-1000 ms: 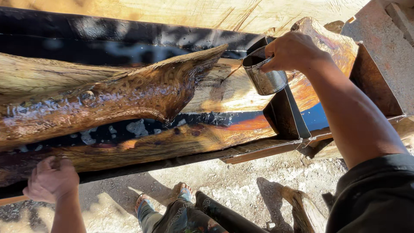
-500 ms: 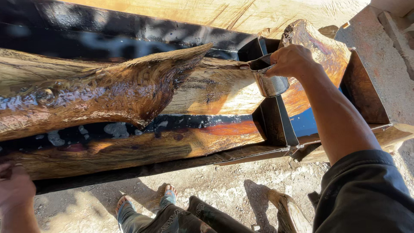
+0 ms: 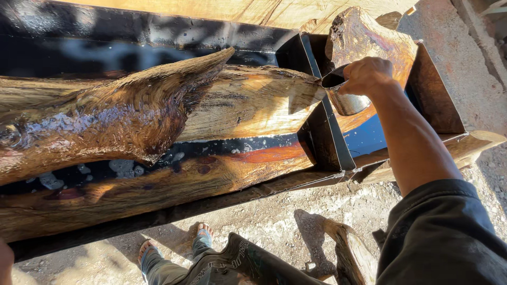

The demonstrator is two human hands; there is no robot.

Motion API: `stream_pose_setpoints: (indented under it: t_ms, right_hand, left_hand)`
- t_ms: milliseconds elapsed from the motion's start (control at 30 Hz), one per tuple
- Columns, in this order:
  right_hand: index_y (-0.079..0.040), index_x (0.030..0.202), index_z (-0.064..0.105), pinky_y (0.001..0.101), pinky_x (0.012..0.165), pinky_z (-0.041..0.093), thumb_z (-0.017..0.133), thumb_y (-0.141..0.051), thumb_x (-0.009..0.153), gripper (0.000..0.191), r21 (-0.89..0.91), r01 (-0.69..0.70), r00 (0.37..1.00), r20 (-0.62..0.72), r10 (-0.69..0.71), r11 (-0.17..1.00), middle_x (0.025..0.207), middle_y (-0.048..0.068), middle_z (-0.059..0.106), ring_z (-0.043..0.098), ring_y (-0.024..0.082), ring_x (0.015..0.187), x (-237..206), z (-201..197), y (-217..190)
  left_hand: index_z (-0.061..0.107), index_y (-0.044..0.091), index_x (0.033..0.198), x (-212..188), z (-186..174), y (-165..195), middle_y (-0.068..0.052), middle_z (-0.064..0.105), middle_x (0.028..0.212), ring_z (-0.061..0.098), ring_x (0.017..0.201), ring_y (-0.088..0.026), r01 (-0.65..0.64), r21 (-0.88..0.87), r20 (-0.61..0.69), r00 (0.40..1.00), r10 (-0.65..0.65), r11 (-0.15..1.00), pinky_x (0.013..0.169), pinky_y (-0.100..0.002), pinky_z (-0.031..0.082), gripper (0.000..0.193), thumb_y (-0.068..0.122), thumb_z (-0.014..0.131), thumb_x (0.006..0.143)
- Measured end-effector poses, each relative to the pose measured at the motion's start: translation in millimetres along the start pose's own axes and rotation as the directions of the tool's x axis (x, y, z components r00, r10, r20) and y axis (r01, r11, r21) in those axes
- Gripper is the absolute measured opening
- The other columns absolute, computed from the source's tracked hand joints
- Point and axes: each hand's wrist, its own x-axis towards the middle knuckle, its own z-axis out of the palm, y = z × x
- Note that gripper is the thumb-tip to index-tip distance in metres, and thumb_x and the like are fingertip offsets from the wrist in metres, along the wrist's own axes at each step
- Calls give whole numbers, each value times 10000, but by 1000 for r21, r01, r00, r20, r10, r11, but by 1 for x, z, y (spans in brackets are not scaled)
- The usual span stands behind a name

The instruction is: The person pours a dark liquid from a tin can onto a large irregular wooden slab and spreads it with their hand. The person repeatedly refills the can and continues pouring and rubbing the liquid into the wood surface, covering multiple sections of the slab.

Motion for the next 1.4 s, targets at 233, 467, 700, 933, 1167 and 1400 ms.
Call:
stream_pose_setpoints:
  t_ms: [233,467,700,933,1167,1400]
  right_hand:
    - [-334,1167,742,427,872,541,713,-560,878,368,-108,89,994,-52,-95,990,1014,20,743,696,230,997,-21,-15,-16]
    - [-319,1167,747,415,810,600,696,-477,901,314,-174,135,981,-119,-156,975,1001,36,745,740,222,949,-41,-45,-42]
    - [-260,1180,751,423,817,580,730,-518,868,406,-261,227,942,-187,-280,938,1053,34,748,729,248,1010,-53,-73,-78]
    - [-300,1165,741,422,795,594,723,-556,864,395,-277,283,914,-214,-346,918,1014,37,743,729,237,982,-63,-103,-117]
    - [-346,1089,772,477,852,551,688,-705,847,441,-191,315,891,-278,-359,930,992,15,735,696,256,1037,-58,-83,-95]
    - [-351,1214,731,475,926,521,708,-701,812,534,-11,192,977,-89,-192,981,1066,44,743,686,275,1083,-45,-31,-28]
  left_hand:
    - [737,-71,920,1,-8,49,-210,671,767,617,600,-333,-21,286,29,999,14,958,514,-514,483,695,560,519,1114]
    - [588,-116,1359,95,6,171,-332,620,1225,620,1113,-404,-163,60,324,936,135,985,871,-529,524,943,721,649,930]
    - [386,89,1620,110,-17,223,-218,300,1678,243,1564,-348,-472,194,476,812,338,860,1209,-551,280,1283,798,748,615]
    - [332,224,1612,106,-29,246,-106,230,1689,148,1565,-247,-351,306,536,832,144,885,1225,-577,122,1302,831,749,539]
    - [366,211,1607,100,-29,247,-121,275,1677,153,1571,-270,-380,267,507,837,206,885,1223,-587,109,1297,832,745,533]
    - [397,178,1603,100,-27,249,-161,316,1666,213,1560,-293,-386,288,498,842,207,876,1209,-626,144,1275,815,764,562]
